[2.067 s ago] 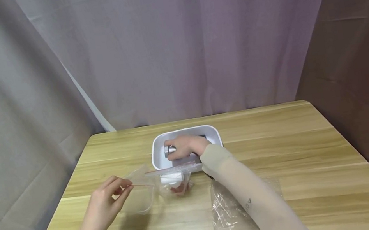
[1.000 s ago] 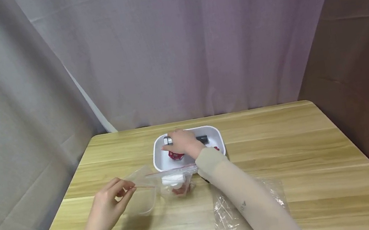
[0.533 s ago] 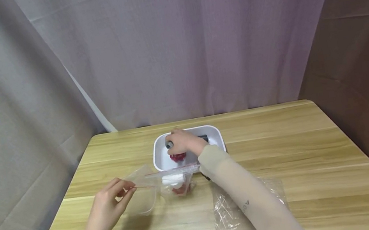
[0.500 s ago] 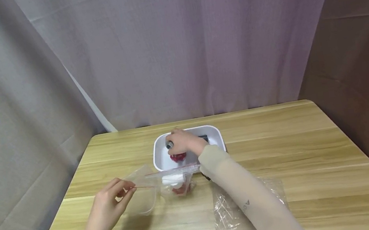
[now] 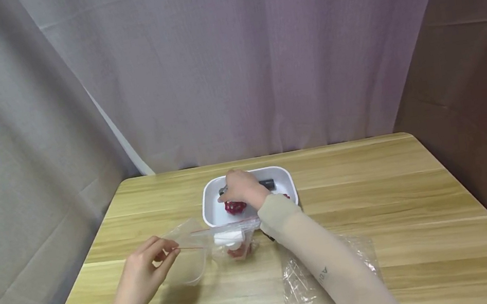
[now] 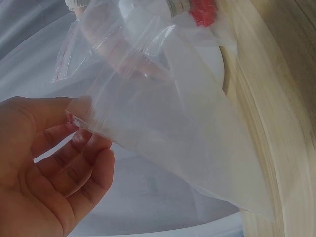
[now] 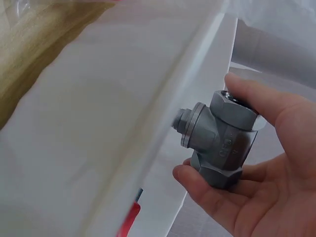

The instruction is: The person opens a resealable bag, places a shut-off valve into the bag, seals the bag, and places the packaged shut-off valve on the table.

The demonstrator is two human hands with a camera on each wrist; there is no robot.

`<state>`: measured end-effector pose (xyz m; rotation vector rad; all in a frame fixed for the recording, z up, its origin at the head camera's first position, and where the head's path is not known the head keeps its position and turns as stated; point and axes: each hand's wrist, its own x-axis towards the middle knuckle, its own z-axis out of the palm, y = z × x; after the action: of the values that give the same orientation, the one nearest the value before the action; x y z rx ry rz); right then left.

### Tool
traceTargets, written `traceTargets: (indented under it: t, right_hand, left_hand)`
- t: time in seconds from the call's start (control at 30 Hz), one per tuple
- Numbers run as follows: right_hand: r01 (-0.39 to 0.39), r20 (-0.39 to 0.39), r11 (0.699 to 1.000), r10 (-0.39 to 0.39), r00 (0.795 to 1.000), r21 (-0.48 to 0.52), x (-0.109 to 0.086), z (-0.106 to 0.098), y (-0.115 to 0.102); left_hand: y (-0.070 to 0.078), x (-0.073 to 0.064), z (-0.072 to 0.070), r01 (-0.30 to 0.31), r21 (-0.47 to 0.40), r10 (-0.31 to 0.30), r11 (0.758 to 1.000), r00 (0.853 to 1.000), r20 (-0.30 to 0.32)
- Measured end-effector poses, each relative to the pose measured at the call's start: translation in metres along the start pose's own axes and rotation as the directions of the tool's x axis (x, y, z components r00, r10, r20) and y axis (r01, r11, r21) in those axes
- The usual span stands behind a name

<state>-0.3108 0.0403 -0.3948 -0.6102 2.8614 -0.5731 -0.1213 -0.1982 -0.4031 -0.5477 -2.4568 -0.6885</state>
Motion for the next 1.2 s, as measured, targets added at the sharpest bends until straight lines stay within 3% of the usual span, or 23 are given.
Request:
traceTargets:
  t: [0.37, 0.53, 0.8, 0.97, 1.2]
  right_hand:
    - [-0.003, -0.055, 0.995, 0.009, 0.998, 0.1, -0.006, 0.001, 0.007]
    - [0.067, -0.172, 0.981, -0.035, 0.984, 0.184, -0.018, -0.007, 0.01]
    - [0.237, -0.459, 0.93, -0.087, 0.884, 0.28, -0.055, -0.048, 0.001]
    - [0.319, -0.543, 0.904, -0.122, 0.831, 0.285, -0.076, -0.061, -0.007]
    - [0.426, -0.597, 0.853, -0.18, 0.782, 0.301, -0.098, -0.055, -0.021]
  left_hand:
    - [0.001, 0.004, 0.003, 0.005, -0.005, -0.005, 1.0, 1.0, 0.013]
    - [0.002, 0.007, 0.003, 0.008, -0.021, -0.008, 1.0, 1.0, 0.018]
    - [0.003, 0.012, 0.002, 0.012, -0.019, -0.012, 1.0, 1.0, 0.026]
    - [0.003, 0.015, -0.001, 0.028, -0.014, -0.028, 1.0, 0.999, 0.035]
    - [0.001, 0.023, -0.01, 0.051, 0.011, -0.051, 0.999, 0.999, 0.011]
